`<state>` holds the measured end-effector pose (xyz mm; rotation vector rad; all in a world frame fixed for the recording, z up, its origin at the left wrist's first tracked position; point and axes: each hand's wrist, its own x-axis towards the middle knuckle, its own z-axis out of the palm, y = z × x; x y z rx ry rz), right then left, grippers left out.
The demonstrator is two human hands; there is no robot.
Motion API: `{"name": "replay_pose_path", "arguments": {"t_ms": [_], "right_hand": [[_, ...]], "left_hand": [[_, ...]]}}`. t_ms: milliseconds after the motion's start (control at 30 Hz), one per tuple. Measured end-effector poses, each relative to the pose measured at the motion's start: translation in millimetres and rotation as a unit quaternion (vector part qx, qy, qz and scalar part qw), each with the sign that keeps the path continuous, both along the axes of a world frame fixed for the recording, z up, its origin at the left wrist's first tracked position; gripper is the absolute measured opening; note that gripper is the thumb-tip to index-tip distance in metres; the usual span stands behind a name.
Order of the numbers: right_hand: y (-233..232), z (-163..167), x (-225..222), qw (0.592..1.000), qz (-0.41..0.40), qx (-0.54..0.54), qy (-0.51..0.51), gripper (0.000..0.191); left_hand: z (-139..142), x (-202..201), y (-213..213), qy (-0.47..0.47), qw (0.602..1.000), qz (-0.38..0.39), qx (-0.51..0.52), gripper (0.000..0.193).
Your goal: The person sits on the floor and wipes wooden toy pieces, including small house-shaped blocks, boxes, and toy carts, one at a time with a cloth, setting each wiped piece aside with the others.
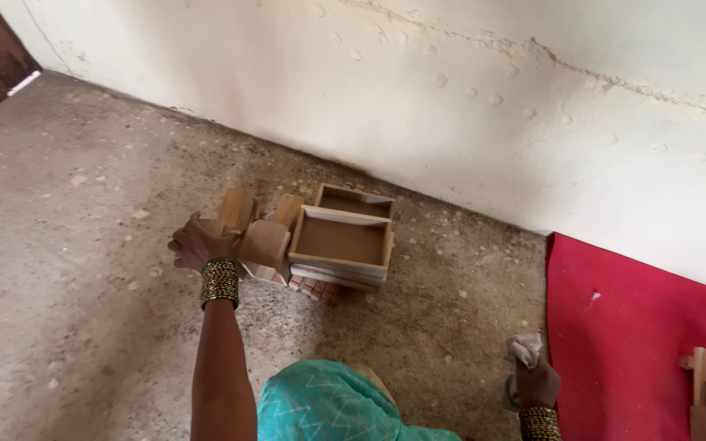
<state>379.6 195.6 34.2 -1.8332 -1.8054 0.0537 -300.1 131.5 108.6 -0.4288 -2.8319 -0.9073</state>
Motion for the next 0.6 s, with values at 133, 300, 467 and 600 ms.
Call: {"name": "replay_pose_path", "arguments": {"t_ms": [133,300,467,600], "right_hand": [[0.7,-2.2,6.3,0.999,-0.023,-0.023,0.019,0.041],[-4.9,5.8,45.9,0.976,0.089,0.091,0.174,0.049],[-6.5,40.3,115.5,0.983,-0.005,0.154,0.104,0.018],[-39.2,76.8,185.0,0.979,-0.168,0.116,0.008,0.051]], "left_hand": [[-11.3,-11.5,0.1,-0.033,0.997,-0.029,-0.061,0.110],[-9.1,-7.2,-10.0,-0.010,0.995,-0.042,-0.092,0.119],[-8.1,37.3,-16.2,0.069,0.993,-0.091,0.030,0.095],[0.3,97.6,5.1,0.030,0.984,-0.169,0.044,0.092]]}}
